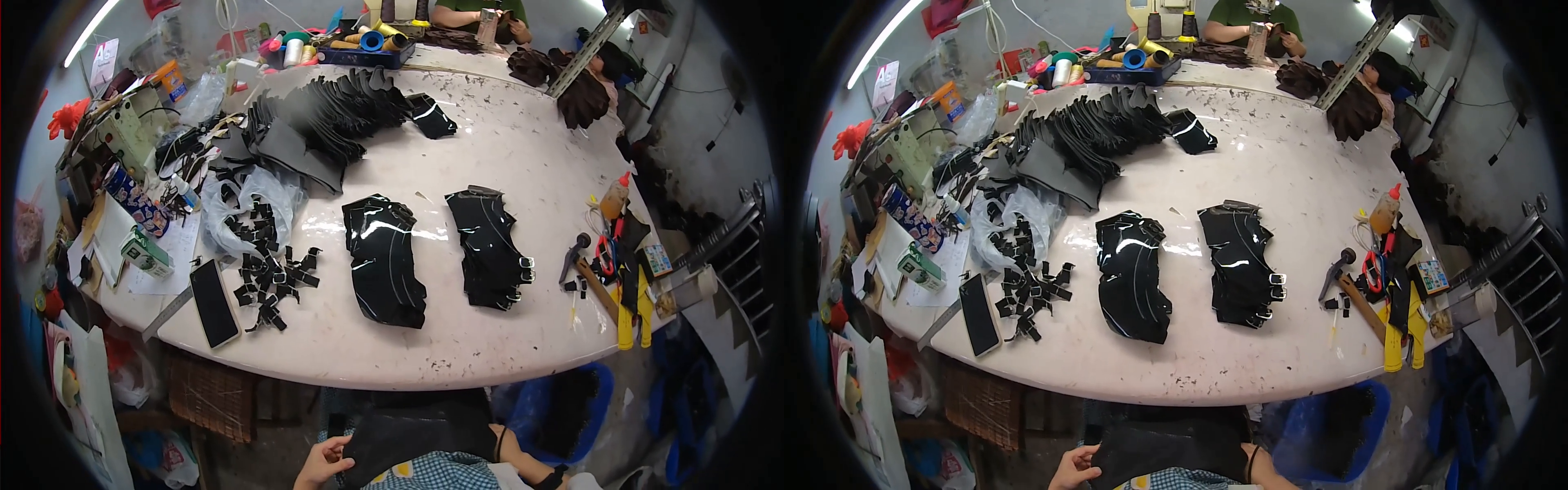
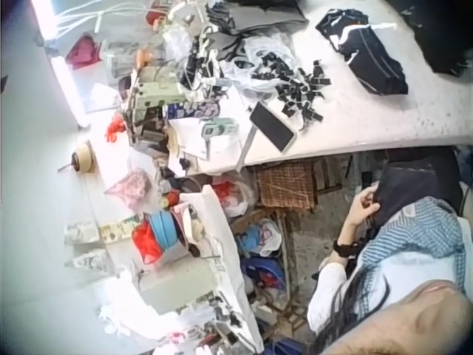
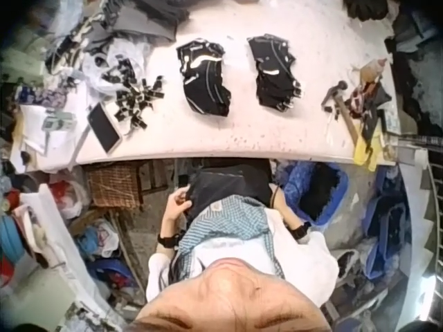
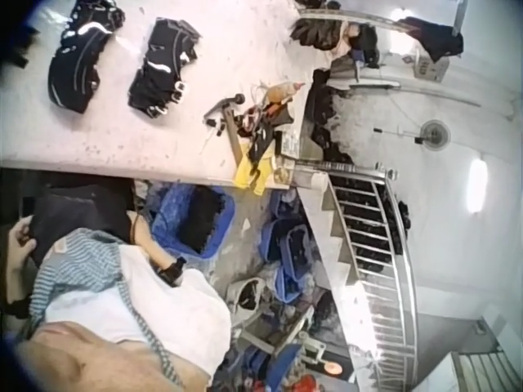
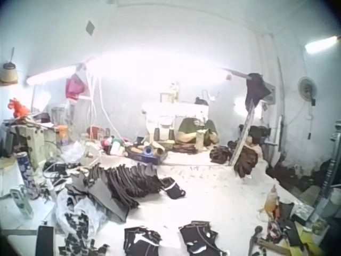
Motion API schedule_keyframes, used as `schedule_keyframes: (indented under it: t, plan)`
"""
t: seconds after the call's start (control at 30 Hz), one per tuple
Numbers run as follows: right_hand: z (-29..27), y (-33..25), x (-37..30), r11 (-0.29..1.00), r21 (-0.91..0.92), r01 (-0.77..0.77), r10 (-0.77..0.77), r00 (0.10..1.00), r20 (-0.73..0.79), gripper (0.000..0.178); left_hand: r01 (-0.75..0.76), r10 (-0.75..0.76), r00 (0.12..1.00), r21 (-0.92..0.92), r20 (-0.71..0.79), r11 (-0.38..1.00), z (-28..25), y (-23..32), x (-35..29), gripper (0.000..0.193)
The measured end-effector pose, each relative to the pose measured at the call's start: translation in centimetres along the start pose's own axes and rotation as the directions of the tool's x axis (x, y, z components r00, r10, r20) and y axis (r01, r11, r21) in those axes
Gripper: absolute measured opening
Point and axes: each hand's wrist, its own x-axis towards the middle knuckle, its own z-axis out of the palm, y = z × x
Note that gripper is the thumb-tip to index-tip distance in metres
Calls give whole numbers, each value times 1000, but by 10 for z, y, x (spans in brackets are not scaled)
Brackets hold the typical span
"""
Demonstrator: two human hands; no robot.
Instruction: Attaching small metal buckles and straps to black patent leather shoe upper pieces.
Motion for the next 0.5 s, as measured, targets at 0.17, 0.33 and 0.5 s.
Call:
schedule_keyframes:
  t: [0.17,0.33,0.5]
  plan:
    - [-2,-6,5,1000,-6,-30,30,999,-20,15,-4,3,1000,9,13,1000,-9,1,1,49]
    - [-5,-12,12,998,-3,-64,63,996,-55,13,31,-31,999,16,-7,999,-6,6,1,48]
    - [-7,-14,15,996,-2,-91,91,991,-93,11,24,-23,1000,68,-10,997,-3,2,9,48]
